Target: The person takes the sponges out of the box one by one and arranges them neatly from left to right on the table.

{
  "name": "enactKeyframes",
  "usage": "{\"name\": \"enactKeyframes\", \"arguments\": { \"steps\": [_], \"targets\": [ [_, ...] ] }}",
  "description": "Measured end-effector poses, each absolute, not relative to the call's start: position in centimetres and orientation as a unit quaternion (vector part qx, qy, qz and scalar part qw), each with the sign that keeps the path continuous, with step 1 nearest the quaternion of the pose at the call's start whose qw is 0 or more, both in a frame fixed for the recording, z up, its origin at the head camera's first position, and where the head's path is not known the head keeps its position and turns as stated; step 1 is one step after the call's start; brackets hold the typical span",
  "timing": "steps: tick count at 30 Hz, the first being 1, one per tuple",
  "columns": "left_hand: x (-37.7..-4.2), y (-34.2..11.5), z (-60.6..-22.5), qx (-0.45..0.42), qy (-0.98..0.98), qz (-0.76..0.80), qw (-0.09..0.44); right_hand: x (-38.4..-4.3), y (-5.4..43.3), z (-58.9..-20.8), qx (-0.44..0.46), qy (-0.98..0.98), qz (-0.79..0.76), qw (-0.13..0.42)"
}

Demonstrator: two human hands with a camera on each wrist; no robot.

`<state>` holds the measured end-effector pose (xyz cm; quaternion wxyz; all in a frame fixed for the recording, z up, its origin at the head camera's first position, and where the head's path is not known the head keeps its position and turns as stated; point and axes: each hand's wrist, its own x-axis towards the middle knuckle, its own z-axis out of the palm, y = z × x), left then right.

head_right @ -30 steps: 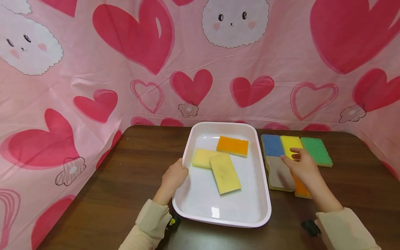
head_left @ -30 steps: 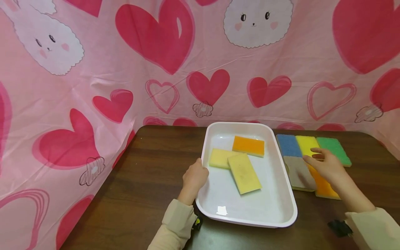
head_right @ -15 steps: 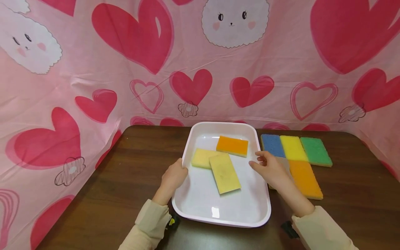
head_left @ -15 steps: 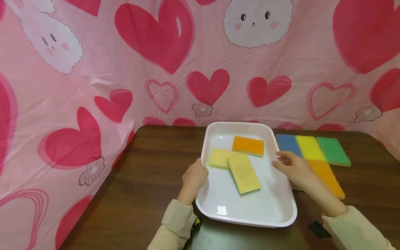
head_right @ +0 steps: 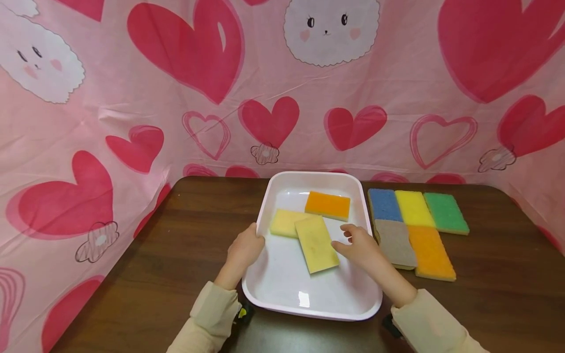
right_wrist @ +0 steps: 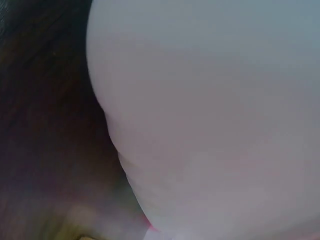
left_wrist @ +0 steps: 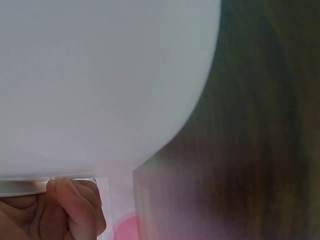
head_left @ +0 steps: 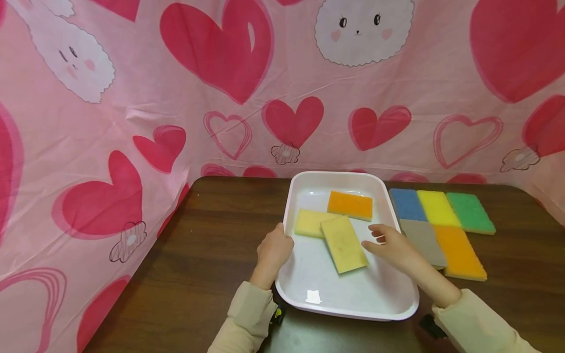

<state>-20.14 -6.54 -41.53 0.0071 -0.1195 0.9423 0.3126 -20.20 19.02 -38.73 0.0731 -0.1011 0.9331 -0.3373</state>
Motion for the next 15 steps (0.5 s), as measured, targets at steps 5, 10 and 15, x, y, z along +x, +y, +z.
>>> {"name": "enactKeyframes", "arguments": {
  "steps": [5,10,15],
  "targets": [
    [-20.1,-6.6,-41.6,-0.12,0.943,0.31,0.01,-20.5,18.5,-39.5,-0.119,0.933,-0.327,0.096],
    [-20.2,-6.6,-41.6,-0.119,0.943,0.31,0.012,-20.7,18.2,-40.3,-0.133,0.933,-0.311,0.12],
    [-20.1,-6.6,-41.5,-0.118,0.943,0.312,0.011,-20.5,17.9,-40.8,-0.127,0.938,-0.296,0.129]
  ]
}}
